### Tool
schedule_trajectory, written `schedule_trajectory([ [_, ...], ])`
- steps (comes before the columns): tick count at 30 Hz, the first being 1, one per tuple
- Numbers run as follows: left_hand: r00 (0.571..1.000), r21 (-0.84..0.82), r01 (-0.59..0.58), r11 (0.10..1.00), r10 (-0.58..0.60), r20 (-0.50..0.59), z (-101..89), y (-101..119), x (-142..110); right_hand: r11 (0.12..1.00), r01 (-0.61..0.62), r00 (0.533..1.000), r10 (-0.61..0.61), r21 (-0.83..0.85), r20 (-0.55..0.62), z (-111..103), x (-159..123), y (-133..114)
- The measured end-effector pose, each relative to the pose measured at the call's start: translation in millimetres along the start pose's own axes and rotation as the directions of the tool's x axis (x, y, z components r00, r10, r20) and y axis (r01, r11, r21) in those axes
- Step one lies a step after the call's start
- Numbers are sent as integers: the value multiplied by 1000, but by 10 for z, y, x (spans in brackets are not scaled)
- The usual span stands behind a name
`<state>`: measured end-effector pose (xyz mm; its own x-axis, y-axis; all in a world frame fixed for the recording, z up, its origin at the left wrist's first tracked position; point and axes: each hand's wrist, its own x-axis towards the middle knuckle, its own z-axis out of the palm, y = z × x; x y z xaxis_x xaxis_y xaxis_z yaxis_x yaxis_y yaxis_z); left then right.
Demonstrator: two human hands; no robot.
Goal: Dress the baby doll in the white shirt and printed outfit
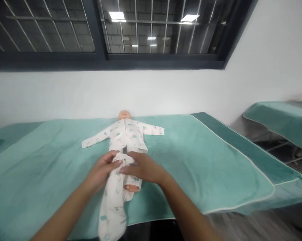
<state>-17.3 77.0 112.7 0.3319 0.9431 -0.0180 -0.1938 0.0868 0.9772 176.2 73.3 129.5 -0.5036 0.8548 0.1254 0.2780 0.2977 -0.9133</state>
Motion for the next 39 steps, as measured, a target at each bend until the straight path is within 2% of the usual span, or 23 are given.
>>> schedule_trajectory([
  [2,999,-4,-25,1000,25,-31,31,28,12,999,-47,993,49,-20,112,-12,106,-76],
  [5,999,-16,19,1000,-19,-42,-32,29,-8,991,-102,986,88,92,144,-64,255,-56],
  [7,993,1,90,996,-90,77,-124,18,-25,957,-140,986,112,253,119,-81,332,-9],
  [9,960,43,146,988,-152,234,-210,5,-24,885,-171,985,144,434,96,-60,392,33],
  [10,951,50,152,987,-160,265,-240,-3,-12,845,-182,983,158,503,90,-37,416,52],
  [11,958,41,146,988,-151,244,-259,-15,7,816,-192,981,171,546,90,-10,435,68],
  [13,992,-26,100,995,-97,78,-264,-53,64,809,-213,977,181,547,113,38,460,98],
  [15,993,-120,45,992,-58,-105,-236,-105,126,856,-268,960,195,443,203,61,464,126],
  [18,978,-180,31,983,-67,-199,-181,-175,169,925,-315,916,237,214,325,50,445,158],
  [20,975,-174,40,984,-76,-210,-167,-191,145,929,-302,924,230,213,304,46,431,174],
  [22,978,-173,78,982,-110,-179,-189,-178,90,888,-261,955,181,377,235,68,427,198],
  [25,983,-114,184,976,-184,13,-277,-132,-5,804,-200,980,162,560,118,137,442,256],
  [27,966,-60,215,975,-203,157,-327,-114,-45,822,-191,981,183,536,68,171,453,284],
  [28,964,-64,209,976,-194,182,-337,-115,-55,846,-196,980,191,496,62,175,455,284],
  [29,970,-93,194,977,-177,169,-334,-123,-57,870,-208,978,193,448,79,168,454,273],
  [31,989,-183,146,972,-138,51,-292,-159,-50,908,-249,961,188,338,201,125,445,217],
  [33,989,-254,100,962,-124,-78,-228,-202,-41,930,-290,901,187,224,391,68,433,140],
  [35,976,-283,110,953,-157,-149,-183,-228,-49,940,-308,848,202,145,491,35,424,85],
  [36,969,-280,126,952,-179,-171,-176,-230,-61,938,-311,854,205,152,478,34,421,77],
  [37,966,-266,143,953,-193,-173,-180,-224,-78,930,-311,880,202,198,431,43,419,84],
  [39,974,-203,179,963,-202,-100,-207,-192,-118,883,-293,933,179,368,312,85,418,136],
])
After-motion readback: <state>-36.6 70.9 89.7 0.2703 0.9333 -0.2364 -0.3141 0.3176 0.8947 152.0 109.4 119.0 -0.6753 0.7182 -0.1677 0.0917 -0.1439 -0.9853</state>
